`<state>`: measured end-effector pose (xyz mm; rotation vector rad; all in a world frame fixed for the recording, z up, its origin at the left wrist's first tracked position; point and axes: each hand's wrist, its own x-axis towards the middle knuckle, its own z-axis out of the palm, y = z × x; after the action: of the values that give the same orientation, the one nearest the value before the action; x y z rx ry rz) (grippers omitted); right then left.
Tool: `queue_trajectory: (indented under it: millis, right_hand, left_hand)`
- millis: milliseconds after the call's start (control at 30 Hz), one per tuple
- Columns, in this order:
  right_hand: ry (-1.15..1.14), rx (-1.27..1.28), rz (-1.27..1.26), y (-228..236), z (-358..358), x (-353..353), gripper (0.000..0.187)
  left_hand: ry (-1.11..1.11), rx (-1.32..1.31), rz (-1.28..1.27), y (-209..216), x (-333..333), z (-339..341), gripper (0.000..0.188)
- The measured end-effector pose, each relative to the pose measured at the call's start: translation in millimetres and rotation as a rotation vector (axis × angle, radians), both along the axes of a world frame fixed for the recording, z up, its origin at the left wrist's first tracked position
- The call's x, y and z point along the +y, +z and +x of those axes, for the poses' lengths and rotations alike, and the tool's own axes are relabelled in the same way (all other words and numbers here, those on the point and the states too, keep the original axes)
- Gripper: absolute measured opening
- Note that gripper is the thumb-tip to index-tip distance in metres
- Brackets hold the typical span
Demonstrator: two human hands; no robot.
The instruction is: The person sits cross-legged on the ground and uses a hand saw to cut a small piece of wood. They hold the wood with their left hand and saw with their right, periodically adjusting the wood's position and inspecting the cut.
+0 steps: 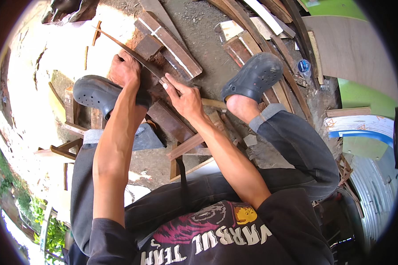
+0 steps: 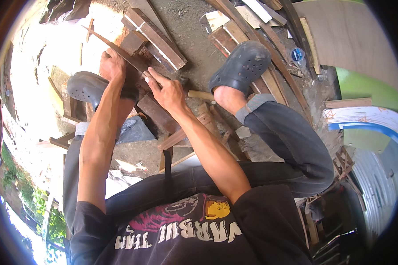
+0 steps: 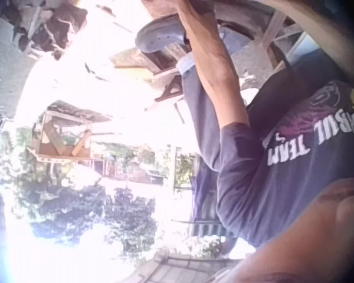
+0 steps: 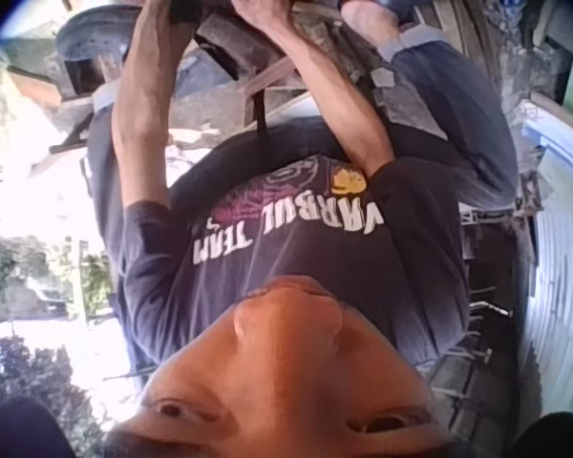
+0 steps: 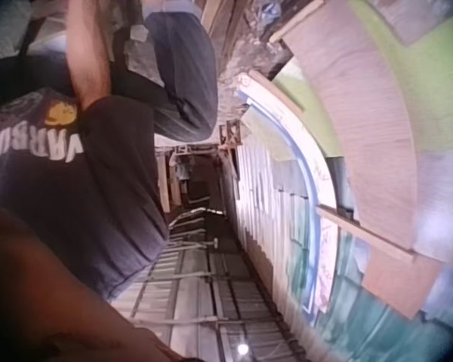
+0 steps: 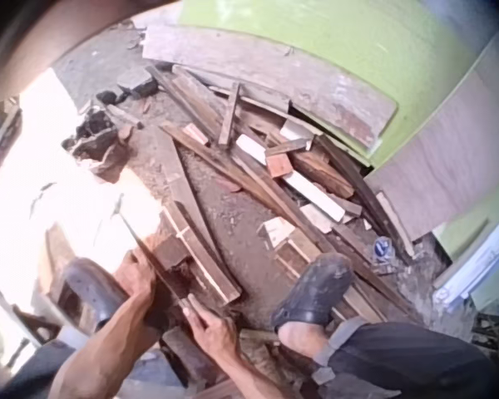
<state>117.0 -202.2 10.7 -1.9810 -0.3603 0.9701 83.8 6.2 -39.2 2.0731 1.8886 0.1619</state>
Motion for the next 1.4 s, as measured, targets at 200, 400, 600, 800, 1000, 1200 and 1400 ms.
queue_trajectory:
  millis: [200, 400, 600, 800, 1000, 1200, 1400]
  right_hand:
    - [0.04, -0.086, 0.042, -8.7, -11.2, -63.7, 0.039]
    - [-0.032, -0.09, 0.107, 0.1, -1.5, -11.6, 0.042]
    - [0.162, 0.201, -0.164, 23.6, 26.4, 6.4, 0.04]
    - [0.061, -0.012, 0.029, -2.6, -3.9, -49.5, 0.041]
    - [-0.045, -0.185, 0.149, -18.1, 3.0, 5.4, 0.04]
    - [0.068, -0.021, 0.002, -0.7, 5.4, -40.0, 0.039]
    - [-0.036, -0.142, 0.187, -16.4, -9.1, -54.7, 0.038]
  left_hand:
    - [0.03, 0.019, 0.044, -6.5, 4.9, -6.4, 0.05]
    - [0.036, -0.005, 0.003, 1.7, -0.4, 1.9, 0.049]
    - [0.008, -0.021, 0.032, -7.8, 1.3, -3.0, 0.049]
    - [0.021, -0.001, 0.054, -4.2, 4.1, -2.2, 0.048]
    - [0.042, -0.054, 0.007, -0.6, 2.1, 4.4, 0.047]
    - [0.038, -0.016, 0.069, -14.5, 6.3, -10.0, 0.049]
    - [0.045, -0.017, 0.03, 1.2, 2.3, 0.9, 0.049]
